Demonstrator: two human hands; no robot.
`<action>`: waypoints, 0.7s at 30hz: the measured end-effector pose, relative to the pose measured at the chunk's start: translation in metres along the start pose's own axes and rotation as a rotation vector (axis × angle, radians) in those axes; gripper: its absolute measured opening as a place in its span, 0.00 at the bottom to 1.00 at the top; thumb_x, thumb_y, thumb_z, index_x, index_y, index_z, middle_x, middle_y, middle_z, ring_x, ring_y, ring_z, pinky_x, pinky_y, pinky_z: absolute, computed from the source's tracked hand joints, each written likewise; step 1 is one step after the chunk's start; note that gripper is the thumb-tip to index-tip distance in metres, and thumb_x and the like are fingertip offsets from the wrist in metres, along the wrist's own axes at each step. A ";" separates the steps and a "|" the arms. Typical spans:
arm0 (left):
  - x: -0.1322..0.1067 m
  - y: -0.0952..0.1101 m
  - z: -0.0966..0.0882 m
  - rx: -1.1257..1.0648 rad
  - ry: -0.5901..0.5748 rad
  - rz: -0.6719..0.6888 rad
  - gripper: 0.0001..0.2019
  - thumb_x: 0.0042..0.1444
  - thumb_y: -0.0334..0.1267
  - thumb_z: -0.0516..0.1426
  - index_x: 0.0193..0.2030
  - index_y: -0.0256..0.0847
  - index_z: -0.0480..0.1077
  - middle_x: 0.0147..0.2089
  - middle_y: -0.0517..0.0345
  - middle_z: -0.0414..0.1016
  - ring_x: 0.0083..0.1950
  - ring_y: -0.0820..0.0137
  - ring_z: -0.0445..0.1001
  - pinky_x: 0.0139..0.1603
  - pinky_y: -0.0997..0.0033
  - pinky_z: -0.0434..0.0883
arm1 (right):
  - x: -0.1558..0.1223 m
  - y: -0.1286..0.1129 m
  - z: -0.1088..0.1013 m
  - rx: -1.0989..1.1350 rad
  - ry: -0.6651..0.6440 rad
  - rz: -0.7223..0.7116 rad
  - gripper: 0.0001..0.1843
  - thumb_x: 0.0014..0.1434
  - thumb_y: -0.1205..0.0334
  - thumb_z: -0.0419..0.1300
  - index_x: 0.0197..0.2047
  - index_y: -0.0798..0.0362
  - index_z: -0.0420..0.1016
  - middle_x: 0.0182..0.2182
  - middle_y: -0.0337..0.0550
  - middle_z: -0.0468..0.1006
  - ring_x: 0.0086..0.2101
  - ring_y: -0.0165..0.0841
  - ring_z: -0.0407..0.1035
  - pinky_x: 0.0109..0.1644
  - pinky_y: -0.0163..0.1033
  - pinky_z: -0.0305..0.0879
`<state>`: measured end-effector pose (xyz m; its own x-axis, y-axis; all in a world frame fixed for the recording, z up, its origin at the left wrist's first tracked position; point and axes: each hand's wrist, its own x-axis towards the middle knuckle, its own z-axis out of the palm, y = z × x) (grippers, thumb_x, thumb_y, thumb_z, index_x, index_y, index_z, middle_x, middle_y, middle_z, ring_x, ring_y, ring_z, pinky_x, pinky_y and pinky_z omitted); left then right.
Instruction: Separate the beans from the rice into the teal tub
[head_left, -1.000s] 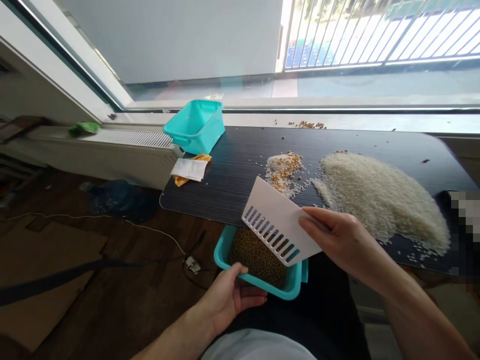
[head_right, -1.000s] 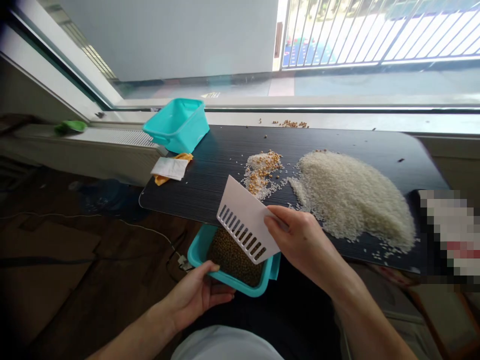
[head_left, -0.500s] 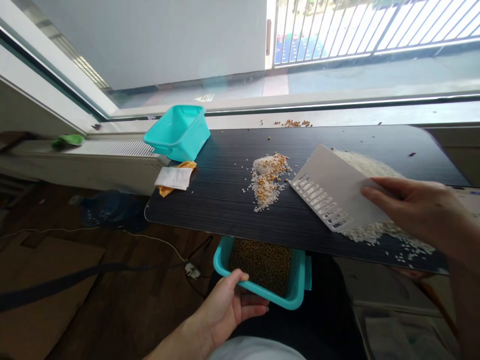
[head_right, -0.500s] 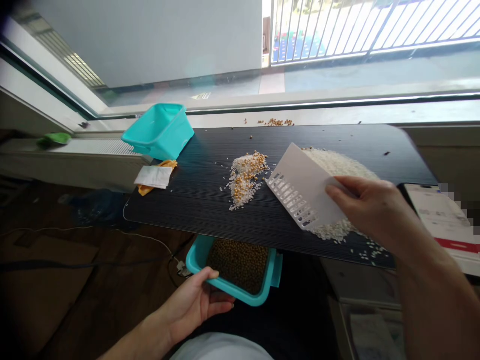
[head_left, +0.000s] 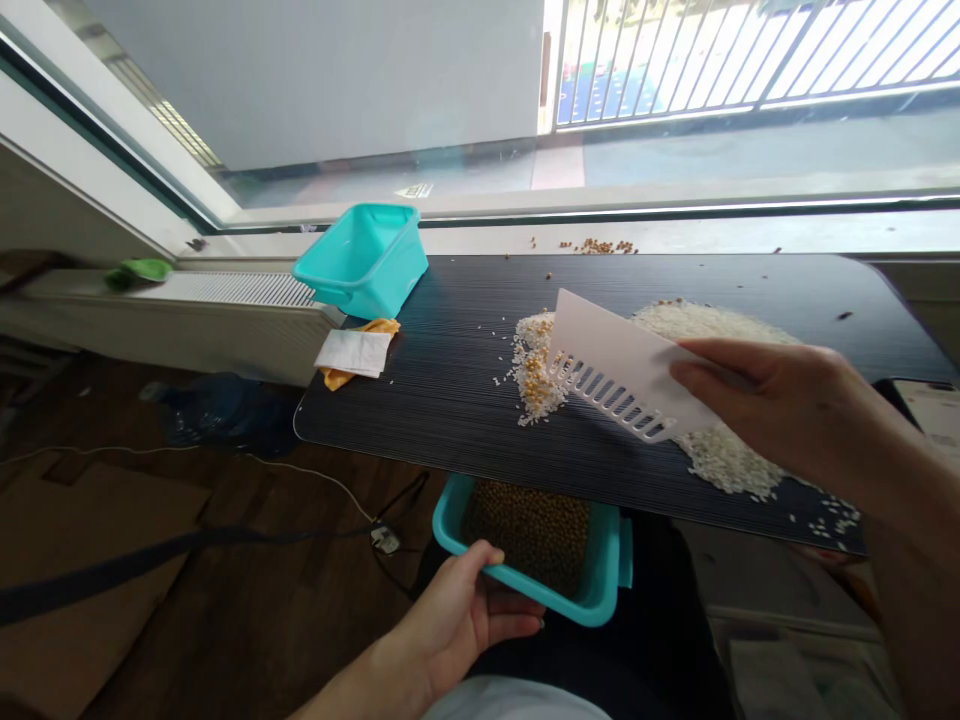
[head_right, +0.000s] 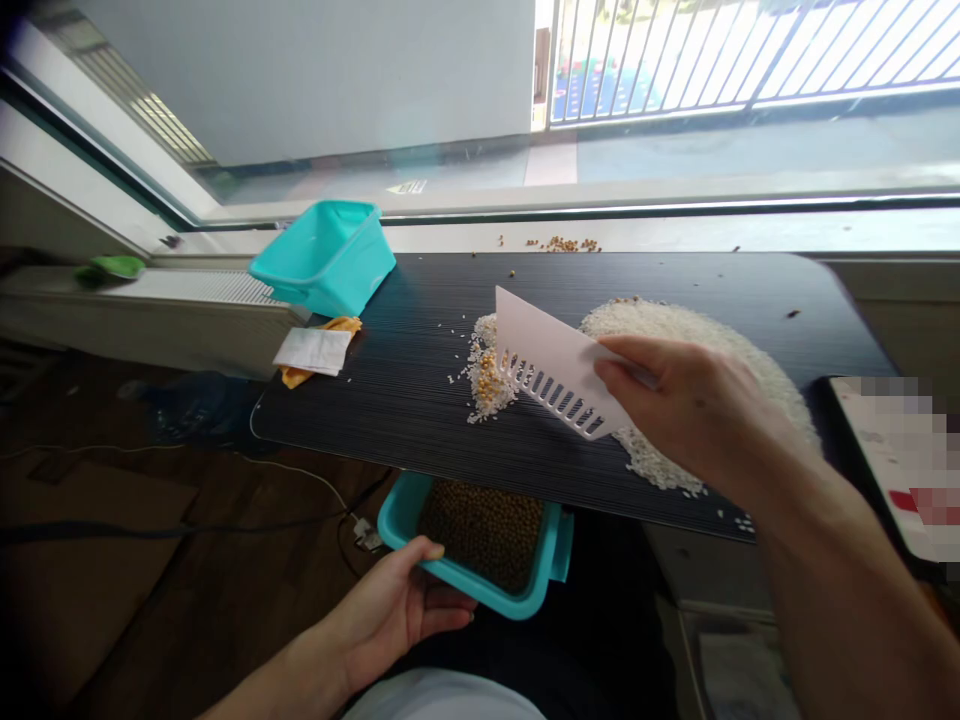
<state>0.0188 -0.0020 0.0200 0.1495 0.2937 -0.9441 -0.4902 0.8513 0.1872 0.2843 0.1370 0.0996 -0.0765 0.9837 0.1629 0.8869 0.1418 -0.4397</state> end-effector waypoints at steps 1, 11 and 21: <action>0.000 0.000 -0.001 -0.002 -0.007 0.001 0.09 0.62 0.33 0.50 0.37 0.32 0.69 0.31 0.45 0.80 0.28 0.66 0.80 0.30 0.70 0.77 | 0.002 -0.003 0.001 -0.006 -0.007 -0.018 0.22 0.58 0.42 0.54 0.43 0.45 0.82 0.30 0.40 0.83 0.29 0.35 0.73 0.31 0.40 0.62; 0.001 0.001 -0.003 0.003 -0.047 -0.001 0.09 0.62 0.32 0.49 0.37 0.32 0.68 0.30 0.45 0.80 0.27 0.66 0.79 0.30 0.70 0.77 | 0.011 -0.027 0.013 0.039 -0.111 -0.170 0.20 0.62 0.46 0.52 0.41 0.47 0.81 0.26 0.37 0.80 0.26 0.30 0.70 0.28 0.37 0.59; 0.000 0.004 -0.007 0.002 -0.042 -0.009 0.08 0.63 0.32 0.49 0.38 0.32 0.67 0.30 0.44 0.80 0.27 0.66 0.79 0.30 0.70 0.76 | 0.009 -0.041 0.013 0.107 -0.145 -0.224 0.20 0.63 0.47 0.55 0.41 0.52 0.81 0.25 0.39 0.79 0.24 0.27 0.66 0.29 0.36 0.59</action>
<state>0.0108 -0.0012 0.0195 0.1899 0.3042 -0.9335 -0.4865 0.8550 0.1796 0.2414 0.1410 0.1078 -0.3363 0.9309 0.1423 0.7879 0.3609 -0.4989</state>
